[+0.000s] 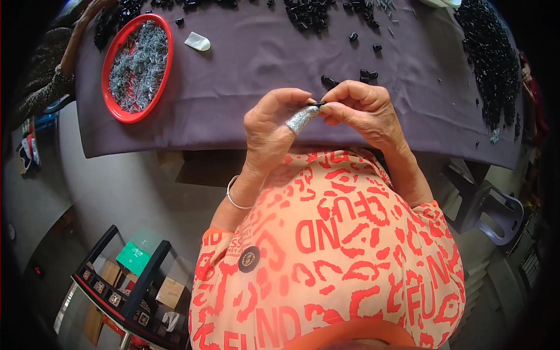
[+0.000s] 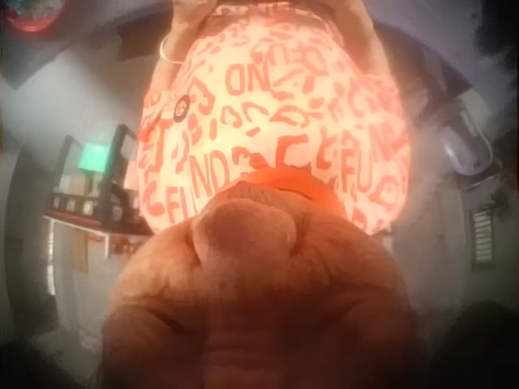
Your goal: The person assembles components by picking up plastic parts and metal pins, inserting the metal pins into the plastic parts by hand, and placing the assembled pieces onto the table.
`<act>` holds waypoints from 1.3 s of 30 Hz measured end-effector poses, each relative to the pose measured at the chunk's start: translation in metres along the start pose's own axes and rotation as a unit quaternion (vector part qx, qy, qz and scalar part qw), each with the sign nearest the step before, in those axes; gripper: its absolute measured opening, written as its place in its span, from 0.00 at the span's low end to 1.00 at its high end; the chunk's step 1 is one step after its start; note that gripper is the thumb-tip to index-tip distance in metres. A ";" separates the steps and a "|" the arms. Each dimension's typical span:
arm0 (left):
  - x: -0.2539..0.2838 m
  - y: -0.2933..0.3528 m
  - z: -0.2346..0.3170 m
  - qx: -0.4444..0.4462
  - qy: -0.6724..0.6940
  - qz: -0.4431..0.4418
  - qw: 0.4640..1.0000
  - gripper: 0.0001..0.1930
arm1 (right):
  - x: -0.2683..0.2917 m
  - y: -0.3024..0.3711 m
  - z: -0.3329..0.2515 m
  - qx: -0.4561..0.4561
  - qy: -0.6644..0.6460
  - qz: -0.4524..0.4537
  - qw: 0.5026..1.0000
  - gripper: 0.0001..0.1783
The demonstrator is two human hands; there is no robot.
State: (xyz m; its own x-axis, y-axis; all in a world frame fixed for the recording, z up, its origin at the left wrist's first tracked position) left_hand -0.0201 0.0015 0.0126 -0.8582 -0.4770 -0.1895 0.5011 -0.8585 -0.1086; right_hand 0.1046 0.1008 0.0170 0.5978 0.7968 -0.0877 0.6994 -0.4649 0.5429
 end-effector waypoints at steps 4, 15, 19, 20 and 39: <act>0.006 -0.003 -0.007 -0.011 0.021 -0.020 1.000 0.10 | -0.004 -0.006 -0.006 0.024 -0.001 -0.008 1.000 0.05; 0.014 -0.017 0.008 -0.078 -0.062 0.016 0.995 0.10 | -0.012 -0.019 -0.019 0.106 0.070 0.045 0.991 0.05; 0.007 -0.026 0.037 -0.269 -0.345 -0.048 0.898 0.11 | -0.023 -0.021 -0.032 0.300 0.266 0.169 0.900 0.07; 0.008 -0.029 0.035 -0.270 -0.344 -0.049 0.898 0.11 | -0.026 -0.023 -0.033 0.332 0.291 0.187 0.877 0.07; 0.007 -0.062 -0.005 -0.141 -0.425 -0.146 0.882 0.06 | -0.012 -0.056 -0.015 0.299 0.424 0.224 0.825 0.13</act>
State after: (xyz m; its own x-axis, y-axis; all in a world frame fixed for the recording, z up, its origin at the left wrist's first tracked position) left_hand -0.0564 0.0525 0.0128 -0.6686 -0.3156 0.6733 0.1499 -0.9441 -0.2936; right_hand 0.0523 0.1227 0.0007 0.5371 0.3591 0.7632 0.7022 -0.6917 -0.1687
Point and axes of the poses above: each hand's wrist, its own y-axis away from the middle knuckle, its own x-axis out of the back of the hand, z = x × y, the point moved 6 cm from there along -y, towards the middle knuckle, and after that the axes turned 15 degrees about -x, right-handed, at the moved point
